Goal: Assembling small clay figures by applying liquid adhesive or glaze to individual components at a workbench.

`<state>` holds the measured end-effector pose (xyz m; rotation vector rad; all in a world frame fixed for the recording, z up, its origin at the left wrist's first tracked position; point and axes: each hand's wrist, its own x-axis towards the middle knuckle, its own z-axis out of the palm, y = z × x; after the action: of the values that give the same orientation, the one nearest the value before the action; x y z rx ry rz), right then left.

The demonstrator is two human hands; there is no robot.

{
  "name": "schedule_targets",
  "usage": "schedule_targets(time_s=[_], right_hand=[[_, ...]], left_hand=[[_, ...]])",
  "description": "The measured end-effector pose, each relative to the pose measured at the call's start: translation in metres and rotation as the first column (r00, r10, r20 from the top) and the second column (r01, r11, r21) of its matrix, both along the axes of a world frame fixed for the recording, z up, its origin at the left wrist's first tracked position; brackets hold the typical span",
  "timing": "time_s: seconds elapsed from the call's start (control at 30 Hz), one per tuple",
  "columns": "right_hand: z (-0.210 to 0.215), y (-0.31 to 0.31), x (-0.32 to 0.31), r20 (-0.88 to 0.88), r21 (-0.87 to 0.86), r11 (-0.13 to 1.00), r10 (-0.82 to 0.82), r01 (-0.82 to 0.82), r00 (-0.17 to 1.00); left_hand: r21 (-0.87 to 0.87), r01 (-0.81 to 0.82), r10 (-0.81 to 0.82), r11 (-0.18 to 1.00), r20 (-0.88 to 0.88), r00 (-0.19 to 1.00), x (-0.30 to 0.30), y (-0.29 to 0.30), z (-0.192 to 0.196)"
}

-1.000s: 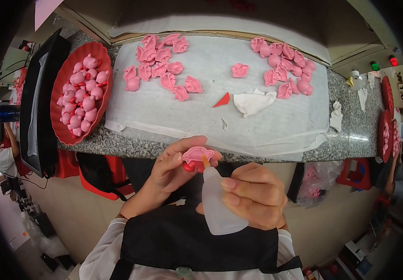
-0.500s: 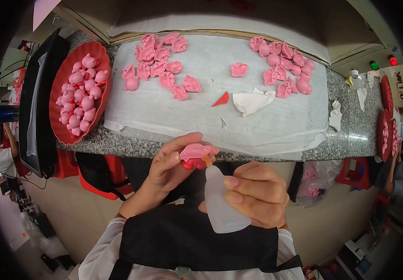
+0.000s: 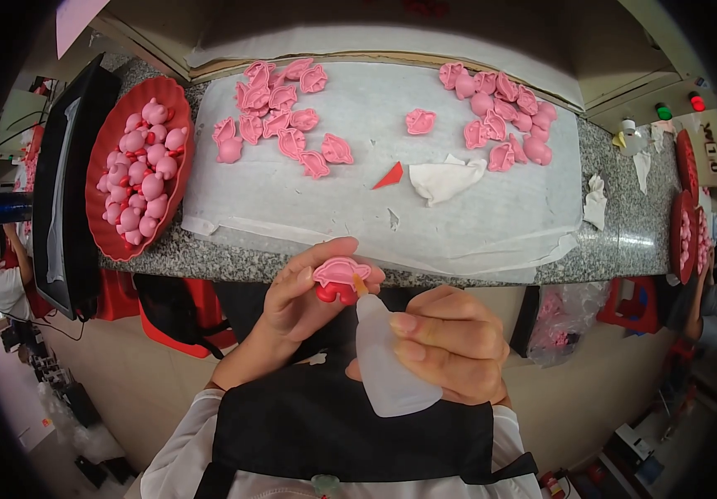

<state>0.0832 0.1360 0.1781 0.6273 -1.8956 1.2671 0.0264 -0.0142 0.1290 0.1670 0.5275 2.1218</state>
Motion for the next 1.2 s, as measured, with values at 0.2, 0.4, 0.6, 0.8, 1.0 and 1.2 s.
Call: schedule_targets(time_s=[0.2,0.4,0.6,0.8,1.0,1.2], right_hand=[[0.000,-0.003,-0.001,-0.008,-0.008,1.000,-0.014,0.014,1.000],[0.001,0.002,0.002,0.042,0.031,1.000,0.001,-0.002,0.999],[0.000,0.005,0.003,0.043,0.034,0.999,-0.017,0.016,0.999],[0.002,0.006,0.005,0.083,0.052,0.999,-0.018,0.014,0.996],[0.000,0.004,0.005,0.078,0.013,1.000,-0.018,0.017,0.997],[0.000,0.002,0.002,0.063,-0.006,1.000,-0.010,0.010,0.998]], left_hand=[[0.013,0.013,-0.013,1.000,0.002,1.000,0.001,0.001,-0.001],[0.031,0.000,-0.001,1.000,0.033,0.999,0.000,0.000,-0.003],[0.049,-0.014,0.012,0.999,0.041,0.999,0.000,0.001,-0.006],[0.096,-0.011,-0.001,0.995,0.121,0.993,0.001,0.000,-0.011],[0.085,0.004,-0.013,0.996,0.101,0.995,0.001,0.002,-0.006],[0.016,0.013,-0.013,1.000,0.020,1.000,0.002,0.003,-0.001]])
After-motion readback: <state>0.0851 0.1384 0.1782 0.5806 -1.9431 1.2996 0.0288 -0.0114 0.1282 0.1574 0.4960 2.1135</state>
